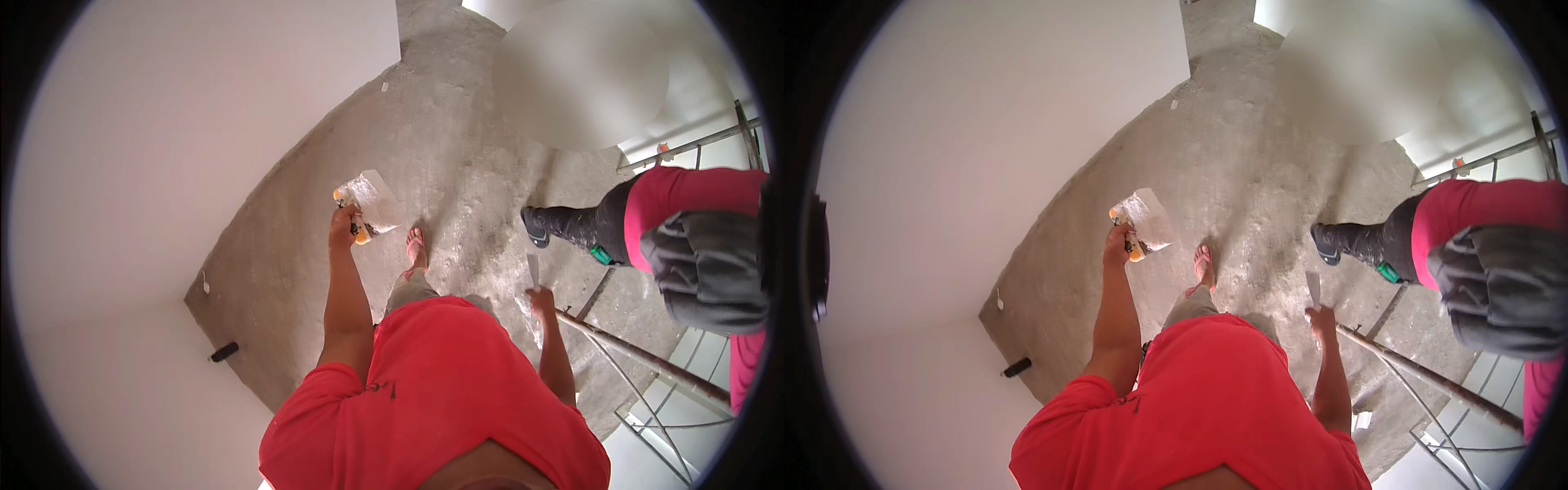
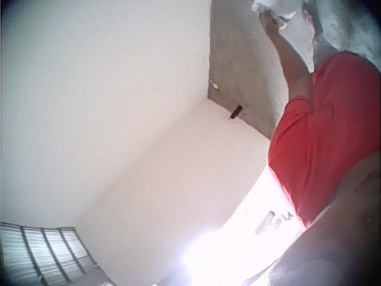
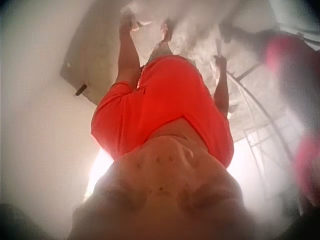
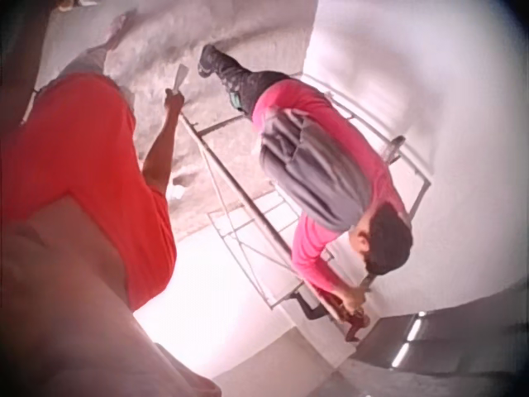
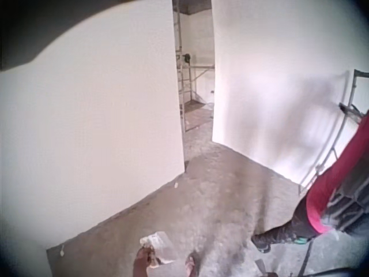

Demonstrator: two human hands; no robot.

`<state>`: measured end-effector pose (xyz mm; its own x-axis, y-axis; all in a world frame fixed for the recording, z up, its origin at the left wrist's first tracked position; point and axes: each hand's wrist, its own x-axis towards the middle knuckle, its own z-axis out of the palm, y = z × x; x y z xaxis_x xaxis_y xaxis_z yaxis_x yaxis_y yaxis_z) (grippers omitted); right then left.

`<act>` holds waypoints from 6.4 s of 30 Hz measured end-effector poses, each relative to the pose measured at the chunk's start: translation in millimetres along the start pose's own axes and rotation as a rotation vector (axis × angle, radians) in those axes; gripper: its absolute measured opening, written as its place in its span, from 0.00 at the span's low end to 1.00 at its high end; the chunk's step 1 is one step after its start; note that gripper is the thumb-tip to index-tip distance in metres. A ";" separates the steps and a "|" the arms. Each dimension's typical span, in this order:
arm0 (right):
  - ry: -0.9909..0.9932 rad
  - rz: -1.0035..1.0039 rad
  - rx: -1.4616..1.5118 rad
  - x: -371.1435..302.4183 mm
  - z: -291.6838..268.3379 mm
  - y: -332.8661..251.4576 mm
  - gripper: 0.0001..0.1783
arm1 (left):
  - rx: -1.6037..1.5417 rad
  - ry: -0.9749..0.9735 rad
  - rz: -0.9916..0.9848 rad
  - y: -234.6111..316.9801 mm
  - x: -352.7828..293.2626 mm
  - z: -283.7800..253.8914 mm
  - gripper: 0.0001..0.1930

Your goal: The person scoops plaster from a bag onto a hawk and spreads it onto a wall using a trowel. The person repeatedly returns to the bag to gather more plaster and continues applying it to the wall surface.

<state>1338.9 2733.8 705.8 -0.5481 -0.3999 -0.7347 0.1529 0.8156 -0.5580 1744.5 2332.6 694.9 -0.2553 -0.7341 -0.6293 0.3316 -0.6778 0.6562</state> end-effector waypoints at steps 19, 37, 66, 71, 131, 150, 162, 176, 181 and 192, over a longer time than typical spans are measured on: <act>0.016 0.370 -0.066 207.3 1.9 -170.3 0.13 | 0.013 0.055 -0.011 154.8 354.5 285.6 0.14; 0.230 -0.095 -0.097 544.1 -115.4 -585.6 0.10 | 0.134 -0.073 -0.097 307.0 681.8 578.3 0.17; 0.094 -0.052 -0.116 880.6 -115.5 -1042.5 0.10 | 0.024 -0.032 -0.071 540.9 1112.9 799.7 0.12; 0.074 -0.077 -0.199 915.9 -100.9 -1227.1 0.17 | -0.005 -0.035 -0.037 592.4 1191.8 845.6 0.13; 0.380 0.560 0.248 1325.5 42.5 -1748.2 0.09 | 0.549 -0.355 -0.129 720.3 2186.8 1520.4 0.21; 0.408 0.830 0.476 1391.4 33.9 -1829.6 0.08 | 1.541 -0.163 0.257 685.4 2339.5 1618.9 0.23; 0.370 0.917 0.508 1393.0 39.1 -1837.5 0.07 | 2.119 -0.475 0.816 736.2 2333.9 1698.8 0.15; 0.322 0.970 0.442 1395.6 35.9 -1852.6 0.10 | 2.098 -0.648 0.807 723.0 2302.2 1698.2 0.17; 0.294 0.796 0.285 1389.8 36.3 -1846.3 0.18 | 2.020 -1.177 0.623 744.7 2232.6 1654.5 0.12; 0.347 0.825 0.312 1365.6 32.9 -1824.9 0.20 | 2.126 -1.247 0.246 685.8 2252.8 1621.3 0.26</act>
<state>338.5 685.5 708.2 -0.3751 0.4408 -0.8155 0.7870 0.6163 -0.0289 -75.6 147.4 402.5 -0.7913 0.0743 -0.6068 -0.2976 0.8203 0.4885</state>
